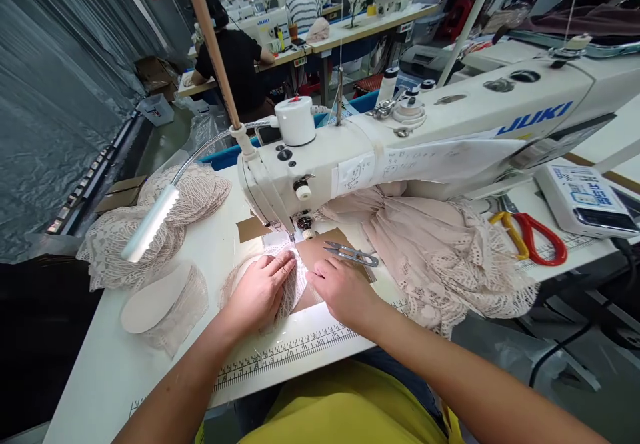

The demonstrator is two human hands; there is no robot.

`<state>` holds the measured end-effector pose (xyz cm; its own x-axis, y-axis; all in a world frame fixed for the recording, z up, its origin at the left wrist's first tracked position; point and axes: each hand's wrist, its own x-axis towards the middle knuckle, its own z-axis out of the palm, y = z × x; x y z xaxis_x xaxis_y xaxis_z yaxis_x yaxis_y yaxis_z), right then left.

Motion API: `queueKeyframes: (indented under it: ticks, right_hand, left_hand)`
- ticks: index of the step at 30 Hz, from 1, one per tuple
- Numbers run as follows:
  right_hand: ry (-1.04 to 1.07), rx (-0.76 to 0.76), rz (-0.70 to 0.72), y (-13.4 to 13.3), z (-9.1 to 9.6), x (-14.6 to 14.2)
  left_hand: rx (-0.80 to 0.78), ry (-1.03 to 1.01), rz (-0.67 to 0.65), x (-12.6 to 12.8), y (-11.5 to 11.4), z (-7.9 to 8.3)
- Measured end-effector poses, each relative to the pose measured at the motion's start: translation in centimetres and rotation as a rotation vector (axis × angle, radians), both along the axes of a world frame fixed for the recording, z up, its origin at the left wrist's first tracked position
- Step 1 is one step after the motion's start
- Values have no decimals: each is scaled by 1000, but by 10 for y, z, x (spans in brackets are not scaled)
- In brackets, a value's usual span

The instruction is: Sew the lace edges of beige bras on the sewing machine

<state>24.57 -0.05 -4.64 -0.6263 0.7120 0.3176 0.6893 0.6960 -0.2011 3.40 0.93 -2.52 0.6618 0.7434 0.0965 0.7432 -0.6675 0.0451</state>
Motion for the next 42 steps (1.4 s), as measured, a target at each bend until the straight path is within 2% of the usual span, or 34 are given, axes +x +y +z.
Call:
queueKeyframes:
  ticks: [8, 18, 24, 28, 34, 42]
  right_hand:
    - [-47, -62, 6, 5, 3, -2]
    - [-221, -240, 8, 28, 26, -18]
    - [-210, -185, -64, 37, 26, -26]
    - [-187, -133, -85, 35, 19, -26]
    - [-166, -63, -79, 36, 12, -25]
    - [-168, -114, -162, 43, 20, -33]
  left_hand:
    - [-12, 11, -25, -3, 5, 7]
    - [-20, -19, -92, -16, 39, 3]
    - [6, -32, -101, -22, 54, 1]
    - [48, -90, -106, -22, 46, -2]
    - [17, -132, -153, -20, 36, -6]
    - [-14, -150, -131, -23, 52, -4]
